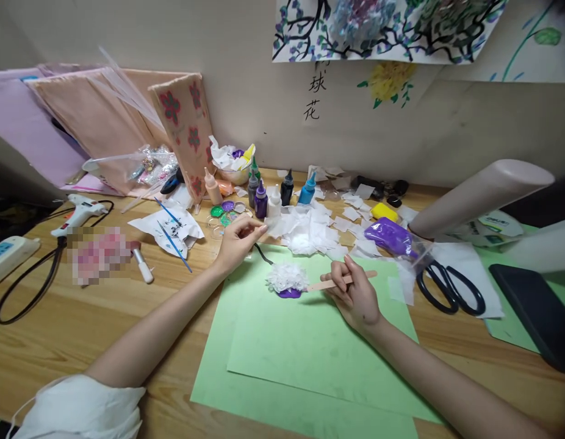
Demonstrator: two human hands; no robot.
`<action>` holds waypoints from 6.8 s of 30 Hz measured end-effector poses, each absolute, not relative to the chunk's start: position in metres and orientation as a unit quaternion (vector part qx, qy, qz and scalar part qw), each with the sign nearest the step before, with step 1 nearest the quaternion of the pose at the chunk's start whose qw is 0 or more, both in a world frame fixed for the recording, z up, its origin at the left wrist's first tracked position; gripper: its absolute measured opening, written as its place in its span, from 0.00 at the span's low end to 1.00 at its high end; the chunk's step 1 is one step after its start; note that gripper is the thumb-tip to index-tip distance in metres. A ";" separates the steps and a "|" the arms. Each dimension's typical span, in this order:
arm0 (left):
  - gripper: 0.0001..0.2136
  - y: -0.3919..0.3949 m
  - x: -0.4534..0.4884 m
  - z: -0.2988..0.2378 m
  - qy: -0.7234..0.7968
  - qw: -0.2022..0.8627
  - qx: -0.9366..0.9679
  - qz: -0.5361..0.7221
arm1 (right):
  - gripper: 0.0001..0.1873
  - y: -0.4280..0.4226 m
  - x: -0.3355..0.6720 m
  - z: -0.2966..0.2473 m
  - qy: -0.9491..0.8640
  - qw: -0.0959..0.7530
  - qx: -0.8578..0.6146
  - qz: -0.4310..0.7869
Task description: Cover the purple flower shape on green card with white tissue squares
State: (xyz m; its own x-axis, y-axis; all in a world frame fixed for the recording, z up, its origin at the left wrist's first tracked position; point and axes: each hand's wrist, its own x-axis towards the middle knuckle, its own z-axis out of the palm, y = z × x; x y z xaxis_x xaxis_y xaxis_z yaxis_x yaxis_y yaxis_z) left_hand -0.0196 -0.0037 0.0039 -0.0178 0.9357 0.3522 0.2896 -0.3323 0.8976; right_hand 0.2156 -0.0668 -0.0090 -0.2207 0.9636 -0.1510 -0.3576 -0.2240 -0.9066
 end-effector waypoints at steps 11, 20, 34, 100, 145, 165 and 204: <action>0.07 0.022 0.044 0.028 0.469 0.236 0.710 0.470 | 0.30 -0.073 0.219 -0.011 -0.372 0.530 -0.360 0.672; 0.04 -0.072 -0.017 0.037 0.415 0.062 0.796 0.435 | 0.30 -0.079 0.220 -0.015 -0.486 0.491 -0.383 0.613; 0.05 -0.101 -0.025 0.003 0.330 0.086 0.891 0.299 | 0.23 -0.089 0.216 -0.006 -0.697 0.317 -0.362 0.532; 0.09 -0.090 -0.013 -0.004 0.561 0.213 0.757 0.258 | 0.22 -0.082 0.178 0.041 -0.748 0.239 -0.463 0.410; 0.11 -0.089 -0.016 -0.004 0.547 0.236 0.758 0.264 | 0.20 -0.094 0.184 0.017 -0.943 0.262 -0.206 -0.004; 0.12 -0.087 -0.015 -0.004 0.555 0.245 0.756 0.245 | 0.24 -0.067 0.178 0.033 -0.821 0.227 -0.384 0.358; 0.08 -0.091 -0.018 0.001 0.539 0.255 0.746 0.297 | 0.10 0.019 0.167 0.009 -0.775 0.397 -0.464 0.165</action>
